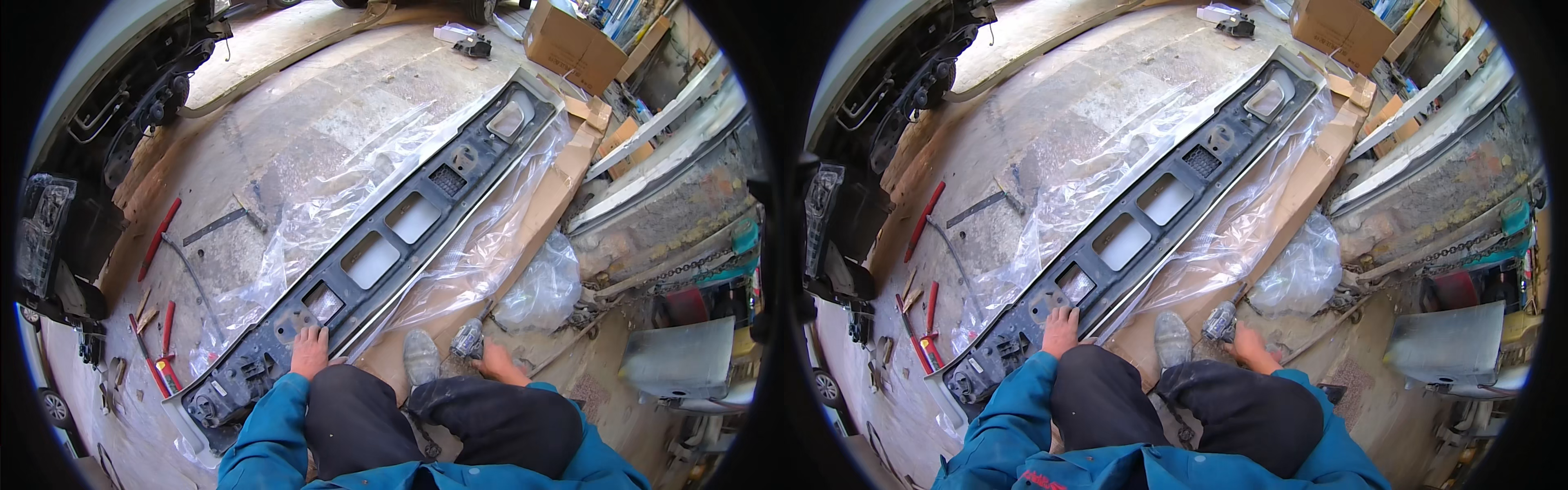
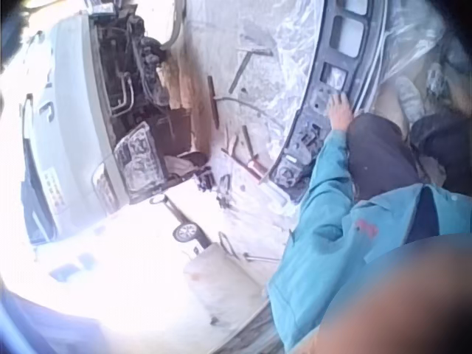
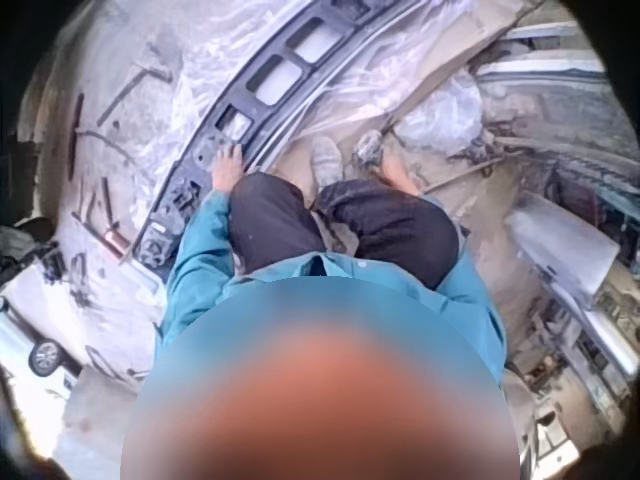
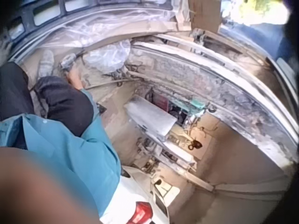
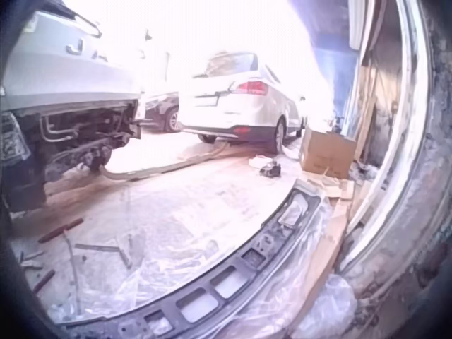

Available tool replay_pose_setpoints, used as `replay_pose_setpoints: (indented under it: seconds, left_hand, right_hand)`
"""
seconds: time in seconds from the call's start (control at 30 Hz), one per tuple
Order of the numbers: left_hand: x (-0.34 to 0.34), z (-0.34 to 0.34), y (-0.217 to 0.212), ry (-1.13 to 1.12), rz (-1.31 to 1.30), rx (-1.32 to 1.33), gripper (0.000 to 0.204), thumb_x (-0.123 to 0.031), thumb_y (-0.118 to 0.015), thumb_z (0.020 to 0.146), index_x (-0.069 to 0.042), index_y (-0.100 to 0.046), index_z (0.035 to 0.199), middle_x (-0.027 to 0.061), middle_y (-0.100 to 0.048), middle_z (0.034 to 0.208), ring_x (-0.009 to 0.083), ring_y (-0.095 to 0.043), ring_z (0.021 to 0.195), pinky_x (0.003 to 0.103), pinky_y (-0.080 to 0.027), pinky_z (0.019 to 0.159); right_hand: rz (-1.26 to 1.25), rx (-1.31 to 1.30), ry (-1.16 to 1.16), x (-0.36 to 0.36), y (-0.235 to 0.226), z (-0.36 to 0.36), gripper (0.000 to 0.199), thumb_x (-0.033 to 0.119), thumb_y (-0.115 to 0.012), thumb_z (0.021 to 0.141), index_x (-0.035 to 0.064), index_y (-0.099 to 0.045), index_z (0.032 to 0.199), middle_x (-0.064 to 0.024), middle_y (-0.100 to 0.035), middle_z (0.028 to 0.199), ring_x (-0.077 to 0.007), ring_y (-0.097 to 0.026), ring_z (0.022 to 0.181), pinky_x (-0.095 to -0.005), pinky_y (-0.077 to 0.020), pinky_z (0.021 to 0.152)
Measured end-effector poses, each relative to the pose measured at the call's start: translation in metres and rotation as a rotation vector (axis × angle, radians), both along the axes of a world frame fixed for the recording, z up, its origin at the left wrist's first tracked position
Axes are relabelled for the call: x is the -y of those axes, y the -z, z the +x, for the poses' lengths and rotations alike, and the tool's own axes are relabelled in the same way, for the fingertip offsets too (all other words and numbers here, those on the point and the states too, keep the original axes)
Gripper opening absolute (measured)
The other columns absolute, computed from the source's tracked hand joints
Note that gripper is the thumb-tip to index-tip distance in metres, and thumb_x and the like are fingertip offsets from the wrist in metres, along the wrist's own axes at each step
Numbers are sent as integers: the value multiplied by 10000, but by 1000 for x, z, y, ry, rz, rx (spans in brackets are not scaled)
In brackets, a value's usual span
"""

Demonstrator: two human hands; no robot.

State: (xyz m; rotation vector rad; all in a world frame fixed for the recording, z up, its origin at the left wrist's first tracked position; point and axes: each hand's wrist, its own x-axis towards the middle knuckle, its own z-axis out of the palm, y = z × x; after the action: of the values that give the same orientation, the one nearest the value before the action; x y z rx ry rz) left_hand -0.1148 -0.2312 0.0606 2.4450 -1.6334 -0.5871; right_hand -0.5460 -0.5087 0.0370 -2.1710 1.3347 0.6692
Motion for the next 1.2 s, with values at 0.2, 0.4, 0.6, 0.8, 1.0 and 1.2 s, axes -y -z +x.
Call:
replay_pose_setpoints:
  seconds: [0.2,0.4,0.6,0.8,1.0,1.2]
  left_hand:
    - [2,-13,53,95,-78,256,954,-384,-870,780,60,-496,1538,226,-528,1559,409,-490,1456,532,-397,1229]
    - [1,-8,52,52,-150,218,796,-359,-652,978,62,-441,1620,220,-505,1637,401,-472,1508,535,-364,1271]
    - [-13,0,58,-36,31,46,919,-290,-625,1007,67,-198,1738,234,-128,1852,432,-108,1721,656,-127,1362]
    - [14,-9,30,-11,269,-36,993,-154,-667,899,102,-185,1729,288,-102,1838,475,-80,1715,673,-112,1357]
    - [60,56,-42,89,630,-267,1074,-524,-767,985,75,-255,1715,272,-205,1821,451,-196,1690,539,-291,1349]
    - [183,63,-208,-93,349,-267,554,-356,-678,1041,-15,-654,1477,274,-718,1387,461,-683,1266,499,-552,1100]
  right_hand:
    - [40,202,41,7,9,-26,826,405,-875,889,-4,-525,1516,-316,-747,1248,-517,-702,1187,-574,-560,1021]
    - [161,103,-60,32,14,-27,829,382,-880,886,-22,-526,1517,-331,-739,1256,-529,-696,1192,-564,-560,1029]
    - [229,-128,-132,16,42,11,1128,343,-867,899,-216,-194,1612,-371,-740,1192,-519,-741,1104,-554,-603,977]
    - [259,-78,-32,12,58,-10,1113,288,-817,920,-222,-133,1635,-375,-728,1235,-517,-727,1158,-544,-585,1022]
    - [379,-181,118,33,-31,28,920,248,-793,842,-41,-370,1606,-336,-712,1325,-515,-679,1258,-540,-537,1090]
    - [341,35,361,44,-171,1,619,271,-853,788,-16,-676,1307,-310,-755,1256,-479,-714,1205,-525,-572,1022]
